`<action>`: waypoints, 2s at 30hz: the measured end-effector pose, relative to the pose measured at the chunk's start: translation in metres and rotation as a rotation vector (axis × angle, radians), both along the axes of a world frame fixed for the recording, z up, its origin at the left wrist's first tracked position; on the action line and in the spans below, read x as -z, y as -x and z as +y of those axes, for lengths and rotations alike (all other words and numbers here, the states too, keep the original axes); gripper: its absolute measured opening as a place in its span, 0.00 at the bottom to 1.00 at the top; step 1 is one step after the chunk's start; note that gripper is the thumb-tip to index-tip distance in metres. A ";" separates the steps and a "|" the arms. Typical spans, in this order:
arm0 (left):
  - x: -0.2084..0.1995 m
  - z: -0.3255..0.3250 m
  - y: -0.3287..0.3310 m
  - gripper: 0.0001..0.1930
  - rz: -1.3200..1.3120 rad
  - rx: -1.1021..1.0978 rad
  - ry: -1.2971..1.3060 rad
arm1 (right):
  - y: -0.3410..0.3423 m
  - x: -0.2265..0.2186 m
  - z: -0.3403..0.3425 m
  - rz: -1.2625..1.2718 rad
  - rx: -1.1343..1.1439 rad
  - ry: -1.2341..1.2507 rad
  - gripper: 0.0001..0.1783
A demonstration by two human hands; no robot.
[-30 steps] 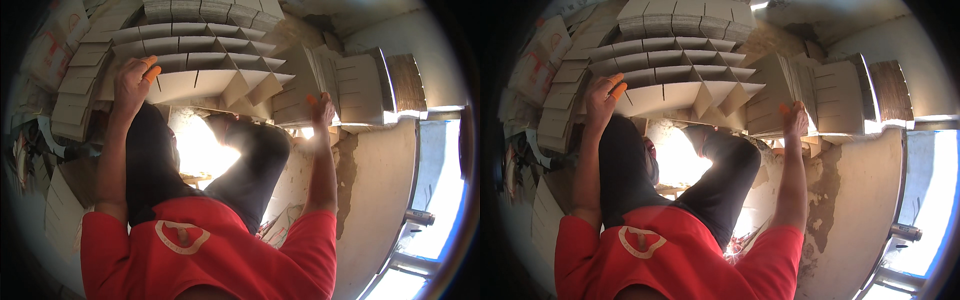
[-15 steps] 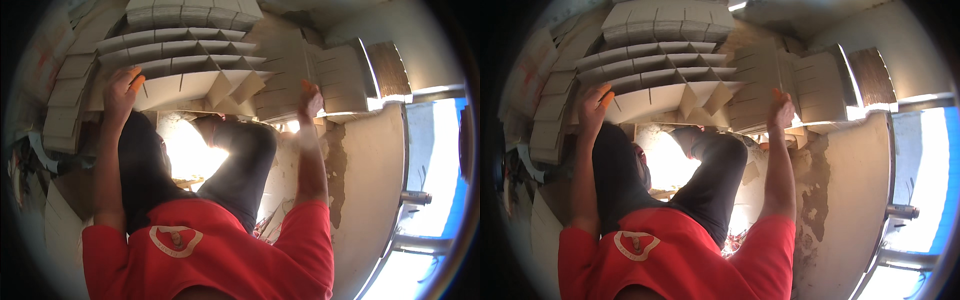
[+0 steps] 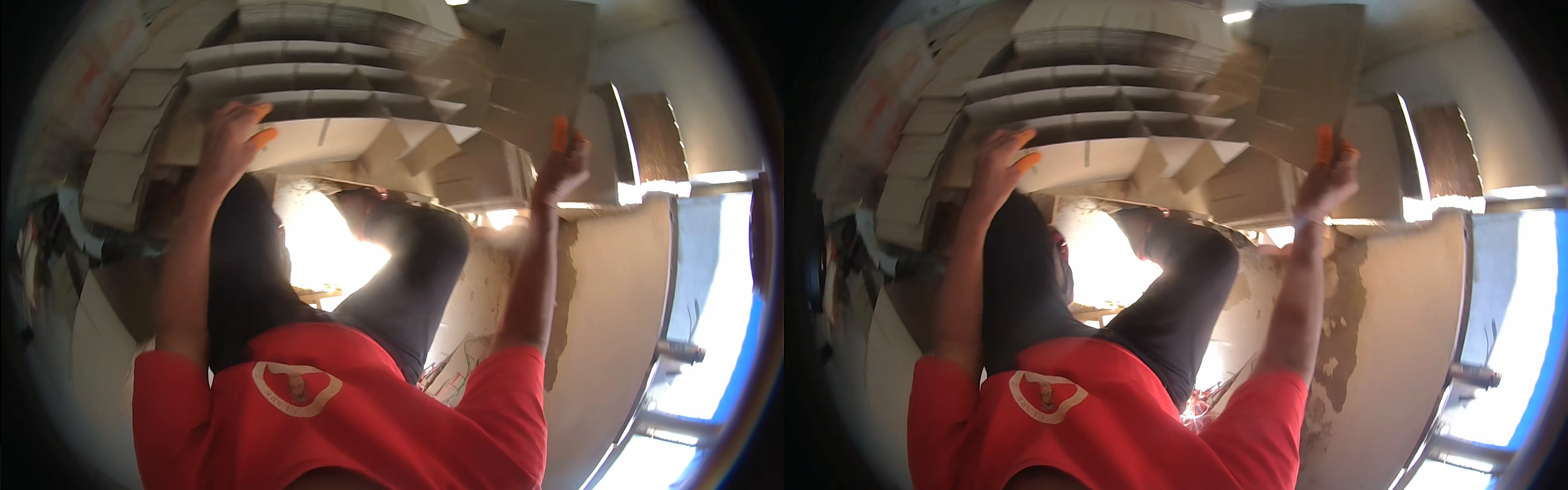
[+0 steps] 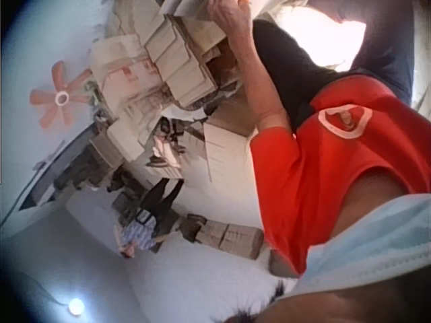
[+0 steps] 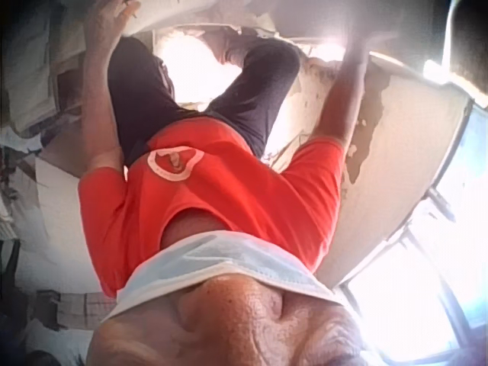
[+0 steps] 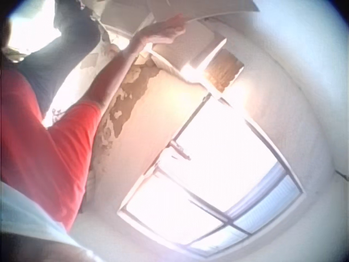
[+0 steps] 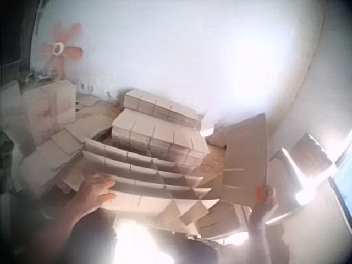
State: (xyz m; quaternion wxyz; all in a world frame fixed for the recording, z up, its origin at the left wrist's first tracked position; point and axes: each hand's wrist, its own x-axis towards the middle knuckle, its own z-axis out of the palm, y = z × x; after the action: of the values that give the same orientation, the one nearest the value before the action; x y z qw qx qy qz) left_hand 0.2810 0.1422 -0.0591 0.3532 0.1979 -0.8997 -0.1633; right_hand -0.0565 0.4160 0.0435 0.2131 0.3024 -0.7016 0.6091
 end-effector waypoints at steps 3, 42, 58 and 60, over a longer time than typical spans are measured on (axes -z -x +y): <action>0.006 -0.001 0.003 0.13 -0.032 -0.003 -0.028 | -0.066 -0.044 -0.031 -0.052 0.014 -0.239 0.12; 0.020 -0.013 0.018 0.07 0.029 0.027 -0.080 | -0.114 0.031 -0.165 -0.036 -0.812 -0.700 0.34; 0.018 -0.010 0.019 0.09 0.075 0.034 -0.054 | -0.142 0.093 -0.150 0.324 -0.684 -1.058 0.37; 0.017 -0.008 0.017 0.11 0.059 0.019 -0.053 | -0.148 0.069 -0.141 0.302 -0.590 -1.148 0.36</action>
State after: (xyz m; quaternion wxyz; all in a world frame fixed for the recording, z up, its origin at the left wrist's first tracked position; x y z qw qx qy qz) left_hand 0.2638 0.1346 -0.0763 0.3724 0.1940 -0.8861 -0.1963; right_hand 0.0911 0.2751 -0.0255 -0.0614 0.6294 -0.7649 0.1222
